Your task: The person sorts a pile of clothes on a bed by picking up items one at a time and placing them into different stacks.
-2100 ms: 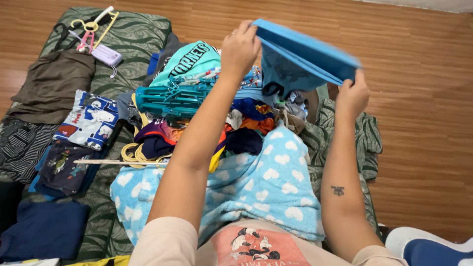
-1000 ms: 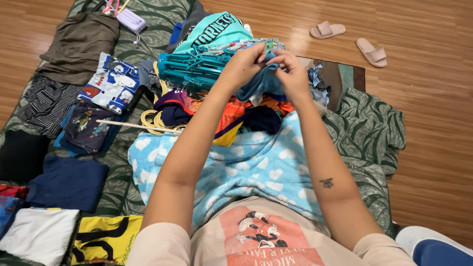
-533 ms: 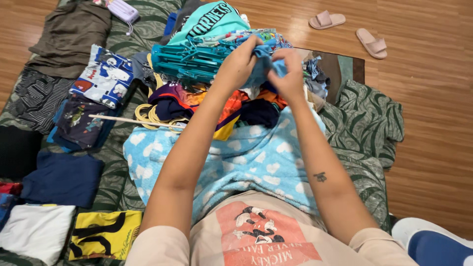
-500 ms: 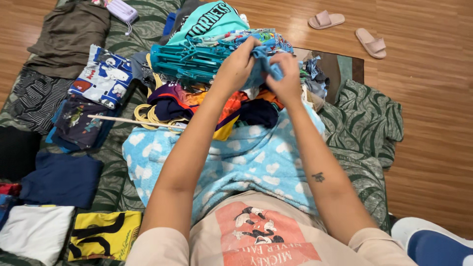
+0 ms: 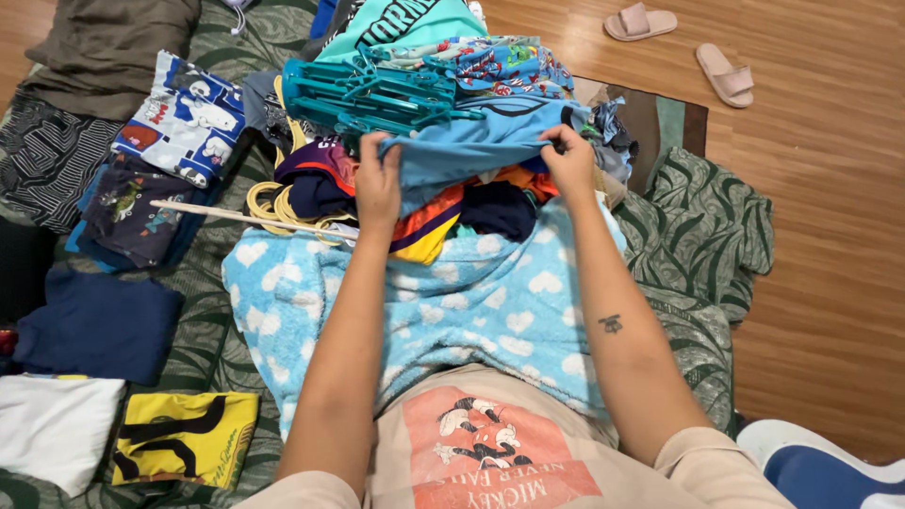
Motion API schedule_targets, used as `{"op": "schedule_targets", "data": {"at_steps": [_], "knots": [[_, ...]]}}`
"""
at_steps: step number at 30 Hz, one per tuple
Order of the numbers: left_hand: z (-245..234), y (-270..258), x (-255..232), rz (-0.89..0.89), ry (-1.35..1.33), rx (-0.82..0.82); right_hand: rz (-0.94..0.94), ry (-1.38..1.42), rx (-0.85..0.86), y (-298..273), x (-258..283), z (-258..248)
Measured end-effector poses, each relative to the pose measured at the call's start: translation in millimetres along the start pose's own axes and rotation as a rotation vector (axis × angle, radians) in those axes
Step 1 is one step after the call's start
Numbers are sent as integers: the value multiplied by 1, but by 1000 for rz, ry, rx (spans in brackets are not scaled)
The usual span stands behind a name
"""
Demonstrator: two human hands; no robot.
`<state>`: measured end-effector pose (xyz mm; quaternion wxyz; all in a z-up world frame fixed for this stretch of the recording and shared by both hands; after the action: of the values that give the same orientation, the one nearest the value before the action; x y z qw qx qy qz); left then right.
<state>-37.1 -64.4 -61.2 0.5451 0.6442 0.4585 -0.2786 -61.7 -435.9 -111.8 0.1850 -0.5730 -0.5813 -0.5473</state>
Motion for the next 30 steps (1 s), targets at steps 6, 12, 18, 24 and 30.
{"op": "schedule_targets", "data": {"at_steps": [6, 12, 18, 24, 30], "knots": [[-16, -14, 35, -63, -100, -122, 68, 183, 260, 39, -12, 37], [-25, -21, 38, -103, -108, -171, -137, 82, 547, 79, 18, 98], [-24, -13, 43, -82, -89, -132, 35, 76, 670, 73, -15, 102], [30, 34, 50, -103, -470, 11, -236, -265, 211, 75, 3, 6], [76, 56, -40, -92, -750, 430, -161, 106, -113, 30, 67, -106]]}}
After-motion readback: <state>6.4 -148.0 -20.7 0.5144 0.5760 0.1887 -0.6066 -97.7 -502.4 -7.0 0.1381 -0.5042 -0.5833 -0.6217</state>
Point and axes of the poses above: each hand's wrist, its own y-axis towards the middle knuckle, its own z-axis out of the palm, x = y × z, the point moved 8 cm from there along y, towards the middle knuckle, and after that the axes turned 4 degrees about y, right-handed, at the moved point
